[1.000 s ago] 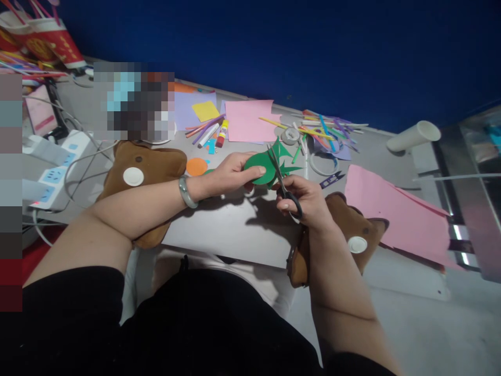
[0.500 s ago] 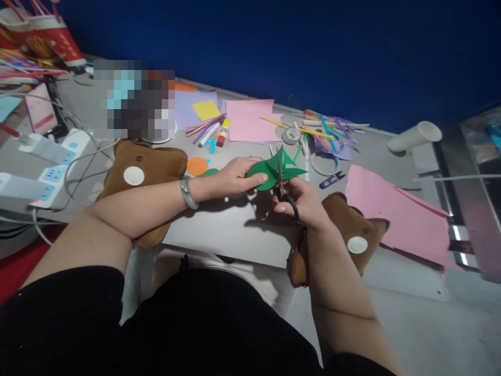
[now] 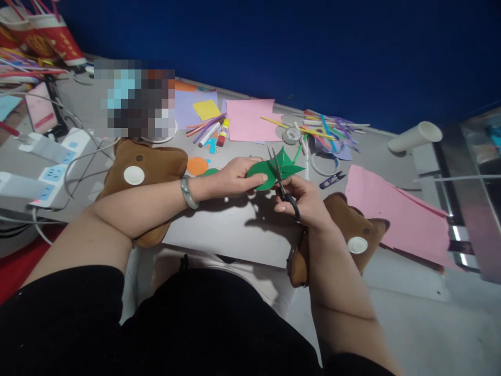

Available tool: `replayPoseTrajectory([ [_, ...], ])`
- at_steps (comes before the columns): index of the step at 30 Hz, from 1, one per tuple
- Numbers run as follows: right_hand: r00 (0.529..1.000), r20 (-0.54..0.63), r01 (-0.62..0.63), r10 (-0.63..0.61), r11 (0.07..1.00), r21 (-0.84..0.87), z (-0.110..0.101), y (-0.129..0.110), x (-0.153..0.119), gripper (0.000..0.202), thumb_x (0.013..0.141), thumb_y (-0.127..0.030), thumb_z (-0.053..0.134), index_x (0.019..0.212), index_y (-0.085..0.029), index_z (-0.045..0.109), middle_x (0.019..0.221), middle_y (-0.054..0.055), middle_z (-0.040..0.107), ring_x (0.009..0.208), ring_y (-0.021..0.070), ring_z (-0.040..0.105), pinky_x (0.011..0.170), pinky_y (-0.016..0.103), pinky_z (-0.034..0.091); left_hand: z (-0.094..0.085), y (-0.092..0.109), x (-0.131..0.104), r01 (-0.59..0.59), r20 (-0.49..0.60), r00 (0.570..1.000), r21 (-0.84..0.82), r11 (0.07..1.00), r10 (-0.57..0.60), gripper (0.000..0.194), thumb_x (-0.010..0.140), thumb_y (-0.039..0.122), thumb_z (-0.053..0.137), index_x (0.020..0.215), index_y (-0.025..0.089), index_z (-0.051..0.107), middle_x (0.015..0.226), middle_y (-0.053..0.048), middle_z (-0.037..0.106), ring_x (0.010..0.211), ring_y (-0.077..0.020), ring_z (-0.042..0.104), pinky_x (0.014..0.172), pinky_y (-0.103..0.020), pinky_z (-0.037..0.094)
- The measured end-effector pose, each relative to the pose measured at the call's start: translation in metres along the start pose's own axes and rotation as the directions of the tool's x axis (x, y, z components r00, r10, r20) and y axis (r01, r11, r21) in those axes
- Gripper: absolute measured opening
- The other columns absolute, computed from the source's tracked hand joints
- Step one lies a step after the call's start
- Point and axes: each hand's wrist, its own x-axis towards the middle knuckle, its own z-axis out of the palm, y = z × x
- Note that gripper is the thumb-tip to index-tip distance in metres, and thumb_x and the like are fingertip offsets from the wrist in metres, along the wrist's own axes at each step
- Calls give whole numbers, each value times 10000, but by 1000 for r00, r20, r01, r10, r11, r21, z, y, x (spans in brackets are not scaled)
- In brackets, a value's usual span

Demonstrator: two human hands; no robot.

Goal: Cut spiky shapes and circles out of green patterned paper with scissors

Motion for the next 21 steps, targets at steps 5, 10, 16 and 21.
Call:
replayPoseTrajectory([
  [5, 1000, 1, 6, -6, 1000, -5, -1, -1, -2, 680, 496, -675, 1033, 853, -219, 677, 610, -37, 621, 549, 125, 520, 543, 268, 395, -1, 0, 0, 1, -1, 1000, 10, 1000, -1, 344, 975, 473, 594, 795, 182, 568, 777, -22, 592, 723, -142, 564, 709, -272, 470],
  [10, 1000, -17, 11, -11, 1000, 3, 0, -3, -2, 671, 507, -675, 1030, 836, -215, 669, 618, -35, 625, 542, 117, 521, 540, 267, 408, -1, 1, 0, 16, -14, 1000, 13, 1000, -16, 329, 967, 457, 594, 791, 180, 566, 782, -20, 588, 691, -132, 557, 674, -268, 453],
  [16, 1000, -16, 1, 0, 998, 55, 2, -1, -2, 666, 507, -649, 1040, 845, -215, 666, 591, -51, 613, 478, 96, 493, 479, 252, 397, -2, 2, 1, 16, -19, 1000, 14, 1000, -16, 334, 960, 463, 599, 785, 182, 560, 771, -14, 580, 689, -126, 552, 678, -263, 455],
  [21, 999, -11, -30, 31, 996, 88, 1, 0, -3, 668, 497, -639, 1046, 851, -223, 662, 588, -55, 617, 433, 96, 491, 424, 249, 388, -2, 2, 1, 15, -32, 999, -12, 1000, -16, 366, 960, 480, 622, 752, 192, 537, 736, -7, 574, 659, -127, 544, 664, -270, 458],
])
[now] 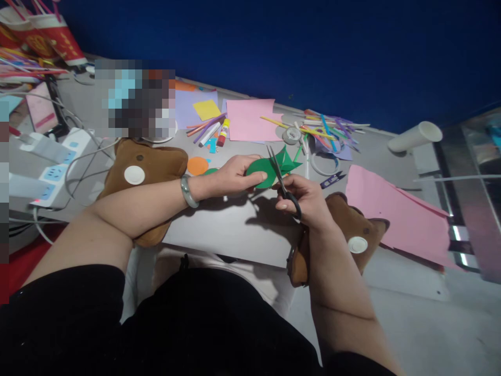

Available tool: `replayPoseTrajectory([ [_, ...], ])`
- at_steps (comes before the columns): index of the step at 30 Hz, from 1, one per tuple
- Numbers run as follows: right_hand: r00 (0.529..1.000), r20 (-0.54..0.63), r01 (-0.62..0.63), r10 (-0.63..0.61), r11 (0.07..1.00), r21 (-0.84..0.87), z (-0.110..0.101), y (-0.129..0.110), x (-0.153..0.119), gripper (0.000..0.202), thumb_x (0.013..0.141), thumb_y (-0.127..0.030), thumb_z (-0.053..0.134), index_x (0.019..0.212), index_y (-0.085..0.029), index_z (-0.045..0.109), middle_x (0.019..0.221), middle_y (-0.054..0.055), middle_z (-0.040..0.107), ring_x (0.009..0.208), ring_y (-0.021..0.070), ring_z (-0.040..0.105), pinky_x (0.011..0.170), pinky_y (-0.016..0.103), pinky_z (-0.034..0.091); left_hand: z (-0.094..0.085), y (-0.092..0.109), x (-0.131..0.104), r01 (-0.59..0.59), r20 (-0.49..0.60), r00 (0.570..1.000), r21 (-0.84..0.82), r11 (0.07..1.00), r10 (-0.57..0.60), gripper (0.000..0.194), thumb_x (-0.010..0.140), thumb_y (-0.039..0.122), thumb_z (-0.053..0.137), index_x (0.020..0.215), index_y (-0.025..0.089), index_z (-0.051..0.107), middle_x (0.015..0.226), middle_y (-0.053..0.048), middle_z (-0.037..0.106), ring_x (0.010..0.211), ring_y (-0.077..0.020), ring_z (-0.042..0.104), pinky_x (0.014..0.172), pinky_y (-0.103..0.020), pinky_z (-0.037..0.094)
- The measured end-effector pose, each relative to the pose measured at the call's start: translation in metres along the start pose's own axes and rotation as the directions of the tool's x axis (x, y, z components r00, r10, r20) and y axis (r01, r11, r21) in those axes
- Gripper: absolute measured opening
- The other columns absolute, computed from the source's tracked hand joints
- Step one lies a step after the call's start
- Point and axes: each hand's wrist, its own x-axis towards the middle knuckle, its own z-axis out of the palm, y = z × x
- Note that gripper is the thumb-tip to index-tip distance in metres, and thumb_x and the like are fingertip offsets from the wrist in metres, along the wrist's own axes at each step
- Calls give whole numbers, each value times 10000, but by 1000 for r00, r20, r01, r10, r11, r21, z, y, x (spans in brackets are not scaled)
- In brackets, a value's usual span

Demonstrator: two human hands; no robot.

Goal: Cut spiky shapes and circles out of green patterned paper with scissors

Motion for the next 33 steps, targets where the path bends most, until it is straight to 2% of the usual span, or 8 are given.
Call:
replayPoseTrajectory([
  [7, 999, 4, -32, 32, 1000, 0, 1, -2, 0, 674, 519, -678, 1025, 858, -234, 648, 591, -53, 618, 427, 107, 499, 411, 254, 376, 0, 0, -1, 45, -2, 999, -87, 995, -45, 440, 979, 567, 620, 755, 195, 545, 695, -2, 583, 623, -117, 538, 649, -265, 465],
  [11, 1000, 5, 6, -6, 1000, -21, 1, -2, 2, 684, 494, -657, 1042, 863, -226, 660, 600, -50, 619, 487, 112, 519, 480, 259, 415, -1, 1, -1, 60, 18, 998, -79, 995, -58, 450, 971, 583, 626, 760, 195, 541, 699, -3, 588, 629, -118, 534, 643, -262, 459],
  [15, 999, 21, 32, -31, 998, -49, 0, 0, 5, 705, 478, -681, 1036, 874, -215, 685, 640, -31, 639, 571, 135, 575, 563, 275, 463, -1, 0, 0, 54, 30, 998, -51, 997, -52, 408, 963, 546, 633, 780, 192, 545, 731, -3, 592, 651, -122, 541, 651, -258, 458],
  [22, 1000, 9, 19, -19, 998, -54, -1, 3, 8, 741, 389, -662, 1060, 864, -216, 708, 681, -30, 608, 579, 152, 598, 551, 291, 483, 1, -1, 0, -26, 51, 998, 21, 999, 25, 353, 957, 458, 585, 731, 190, 547, 745, -23, 598, 748, -148, 584, 728, -271, 469],
  [28, 999, -4, 40, -40, 998, -49, -2, 5, 6, 706, 425, -662, 1055, 871, -223, 727, 686, -25, 624, 573, 151, 608, 570, 301, 503, 0, 1, 1, -13, 53, 999, 28, 1000, 11, 320, 951, 410, 571, 717, 195, 532, 734, -19, 586, 756, -152, 582, 752, -279, 479],
  [33, 999, -11, 34, -34, 998, -48, -2, 5, 4, 683, 442, -660, 1051, 858, -224, 730, 650, -30, 629, 554, 142, 575, 561, 299, 479, -1, 2, 1, -11, 51, 999, 33, 999, 10, 319, 938, 436, 599, 737, 199, 524, 745, -19, 584, 762, -161, 573, 752, -288, 480],
])
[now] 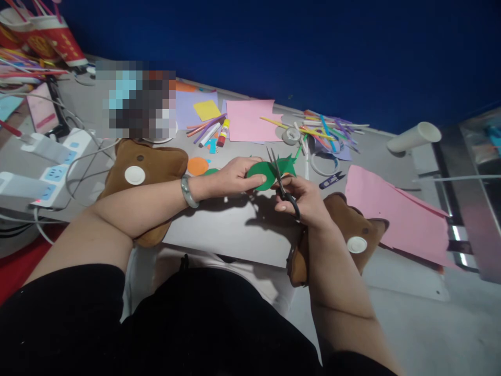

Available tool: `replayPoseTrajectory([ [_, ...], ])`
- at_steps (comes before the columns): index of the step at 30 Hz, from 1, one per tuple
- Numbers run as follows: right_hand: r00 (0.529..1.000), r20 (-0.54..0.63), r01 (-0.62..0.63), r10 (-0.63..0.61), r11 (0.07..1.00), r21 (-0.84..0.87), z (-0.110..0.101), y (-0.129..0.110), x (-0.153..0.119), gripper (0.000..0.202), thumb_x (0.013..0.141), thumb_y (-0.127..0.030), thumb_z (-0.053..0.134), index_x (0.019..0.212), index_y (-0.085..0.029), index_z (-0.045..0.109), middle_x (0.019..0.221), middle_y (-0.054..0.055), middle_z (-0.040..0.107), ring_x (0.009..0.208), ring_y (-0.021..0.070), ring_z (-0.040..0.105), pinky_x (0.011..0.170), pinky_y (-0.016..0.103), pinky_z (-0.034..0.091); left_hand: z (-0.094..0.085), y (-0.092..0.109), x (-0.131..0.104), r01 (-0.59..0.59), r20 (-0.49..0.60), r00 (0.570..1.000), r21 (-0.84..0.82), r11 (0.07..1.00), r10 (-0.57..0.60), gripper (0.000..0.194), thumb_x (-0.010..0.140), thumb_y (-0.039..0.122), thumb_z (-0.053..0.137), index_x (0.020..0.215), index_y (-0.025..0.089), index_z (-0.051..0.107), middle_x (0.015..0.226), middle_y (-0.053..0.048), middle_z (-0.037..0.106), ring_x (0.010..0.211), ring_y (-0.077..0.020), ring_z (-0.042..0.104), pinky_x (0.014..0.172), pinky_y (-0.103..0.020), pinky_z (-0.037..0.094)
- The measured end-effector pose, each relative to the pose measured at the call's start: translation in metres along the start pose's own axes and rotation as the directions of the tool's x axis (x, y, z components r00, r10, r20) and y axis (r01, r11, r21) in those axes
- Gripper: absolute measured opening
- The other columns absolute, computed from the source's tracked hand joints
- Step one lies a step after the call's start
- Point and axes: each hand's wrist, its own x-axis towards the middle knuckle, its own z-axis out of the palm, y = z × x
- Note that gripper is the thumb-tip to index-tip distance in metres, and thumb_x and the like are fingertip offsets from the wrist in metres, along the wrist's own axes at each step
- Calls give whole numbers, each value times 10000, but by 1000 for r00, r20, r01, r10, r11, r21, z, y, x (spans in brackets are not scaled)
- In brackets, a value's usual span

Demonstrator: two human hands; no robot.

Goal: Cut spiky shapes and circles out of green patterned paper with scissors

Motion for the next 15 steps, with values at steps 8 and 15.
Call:
replayPoseTrajectory([
  [8, 1000, -10, -6, 6, 1000, -10, 0, -5, -1, 680, 423, -651, 1058, 824, -219, 718, 594, -38, 625, 525, 131, 531, 537, 294, 425, 0, -1, 0, -15, -27, 1000, -1, 1000, 15, 285, 922, 402, 609, 745, 202, 511, 762, -14, 564, 743, -153, 546, 744, -290, 463],
  [15, 999, -20, -29, 29, 1000, 8, 0, -4, -2, 689, 397, -620, 1073, 829, -225, 710, 596, -40, 619, 513, 136, 538, 495, 287, 429, 0, -1, -1, 14, -35, 999, -3, 1000, -15, 286, 909, 423, 603, 749, 198, 531, 771, -11, 564, 717, -137, 527, 718, -283, 448],
])
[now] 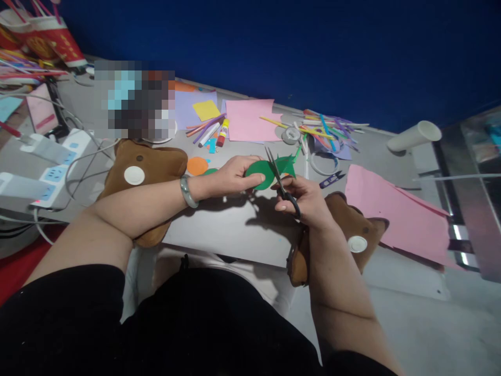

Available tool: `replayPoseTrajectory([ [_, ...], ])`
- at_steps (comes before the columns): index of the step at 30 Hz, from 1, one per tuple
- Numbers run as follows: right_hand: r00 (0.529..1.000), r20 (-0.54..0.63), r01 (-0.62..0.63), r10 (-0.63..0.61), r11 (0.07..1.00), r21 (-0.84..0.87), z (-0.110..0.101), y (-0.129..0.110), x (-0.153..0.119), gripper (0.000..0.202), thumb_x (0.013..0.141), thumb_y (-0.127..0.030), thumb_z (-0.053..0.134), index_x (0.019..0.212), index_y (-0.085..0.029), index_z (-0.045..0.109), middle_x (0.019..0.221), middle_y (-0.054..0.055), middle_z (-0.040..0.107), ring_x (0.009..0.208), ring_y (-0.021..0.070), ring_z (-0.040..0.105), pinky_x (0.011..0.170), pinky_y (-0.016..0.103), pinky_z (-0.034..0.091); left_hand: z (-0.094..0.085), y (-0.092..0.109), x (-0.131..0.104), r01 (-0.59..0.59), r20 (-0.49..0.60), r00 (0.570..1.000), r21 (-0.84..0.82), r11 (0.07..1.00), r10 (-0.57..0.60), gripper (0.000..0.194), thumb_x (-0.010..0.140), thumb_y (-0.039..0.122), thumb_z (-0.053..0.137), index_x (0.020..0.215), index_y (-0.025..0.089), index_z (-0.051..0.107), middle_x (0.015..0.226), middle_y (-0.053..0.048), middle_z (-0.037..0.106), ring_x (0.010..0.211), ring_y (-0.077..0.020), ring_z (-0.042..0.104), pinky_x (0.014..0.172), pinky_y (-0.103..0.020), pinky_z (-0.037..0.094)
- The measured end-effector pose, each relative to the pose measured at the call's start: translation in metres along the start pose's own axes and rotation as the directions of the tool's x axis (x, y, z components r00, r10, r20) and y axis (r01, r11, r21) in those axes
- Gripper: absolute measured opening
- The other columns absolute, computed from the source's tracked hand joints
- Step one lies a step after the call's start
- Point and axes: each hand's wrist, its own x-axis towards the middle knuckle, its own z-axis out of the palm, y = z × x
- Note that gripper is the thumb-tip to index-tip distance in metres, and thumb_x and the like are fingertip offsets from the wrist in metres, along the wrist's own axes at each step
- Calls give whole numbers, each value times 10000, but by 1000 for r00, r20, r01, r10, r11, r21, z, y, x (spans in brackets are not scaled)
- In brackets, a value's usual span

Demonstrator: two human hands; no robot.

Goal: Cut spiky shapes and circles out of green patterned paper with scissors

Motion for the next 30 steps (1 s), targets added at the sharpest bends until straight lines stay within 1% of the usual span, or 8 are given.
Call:
replayPoseTrajectory([
  [7, 999, 28, -25, 24, 1000, 17, 0, 0, -1, 674, 445, -616, 1067, 866, -233, 706, 577, -50, 613, 435, 118, 489, 454, 292, 400, -1, 1, 0, 23, 2, 1000, -24, 999, -23, 291, 911, 407, 602, 725, 196, 524, 760, -7, 559, 700, -130, 520, 704, -279, 443],
  [11, 1000, 23, 4, -4, 1000, -12, -1, -1, -1, 683, 431, -639, 1062, 849, -228, 712, 580, -42, 602, 488, 129, 504, 486, 288, 396, -1, 1, -1, 7, 16, 1000, -47, 999, -6, 284, 924, 355, 577, 699, 194, 512, 744, -8, 557, 679, -127, 511, 694, -282, 444],
  [16, 999, 36, 18, -16, 998, -56, -1, -1, 1, 702, 419, -636, 1066, 855, -218, 709, 606, -40, 589, 545, 133, 505, 535, 289, 406, -1, 2, 1, 2, 18, 1000, -20, 1000, -1, 199, 850, 276, 567, 692, 201, 472, 737, -2, 522, 719, -133, 495, 715, -278, 444],
  [20, 999, 50, 4, 0, 998, -64, 0, 1, 1, 733, 424, -636, 1064, 906, -208, 714, 669, -20, 630, 576, 144, 541, 544, 289, 419, -1, 3, 1, -13, 35, 999, -27, 1000, 14, 161, 826, 262, 547, 701, 204, 465, 722, 1, 512, 721, -137, 479, 713, -280, 432],
  [22, 998, 57, 2, 2, 998, -70, 0, 2, 2, 742, 441, -649, 1055, 926, -207, 709, 687, -14, 642, 579, 146, 550, 548, 292, 430, 0, 4, 0, 3, 47, 999, -37, 999, -2, 161, 819, 268, 543, 698, 203, 460, 716, 4, 509, 709, -132, 469, 695, -274, 419],
  [26, 998, 67, 12, -6, 996, -83, -1, 3, 2, 729, 472, -679, 1035, 924, -212, 705, 680, -14, 632, 578, 147, 546, 549, 293, 436, 1, 5, -1, 87, 75, 994, -54, 995, -83, 163, 818, 282, 536, 700, 198, 460, 703, 12, 508, 695, -118, 461, 664, -251, 398],
  [30, 998, 59, 29, -25, 997, -73, -1, 3, 2, 716, 477, -686, 1031, 910, -217, 706, 670, -19, 615, 572, 139, 521, 553, 291, 436, 0, 7, -1, 123, 89, 989, -86, 989, -115, 156, 811, 276, 529, 696, 194, 462, 695, 18, 492, 679, -108, 445, 641, -238, 383],
])
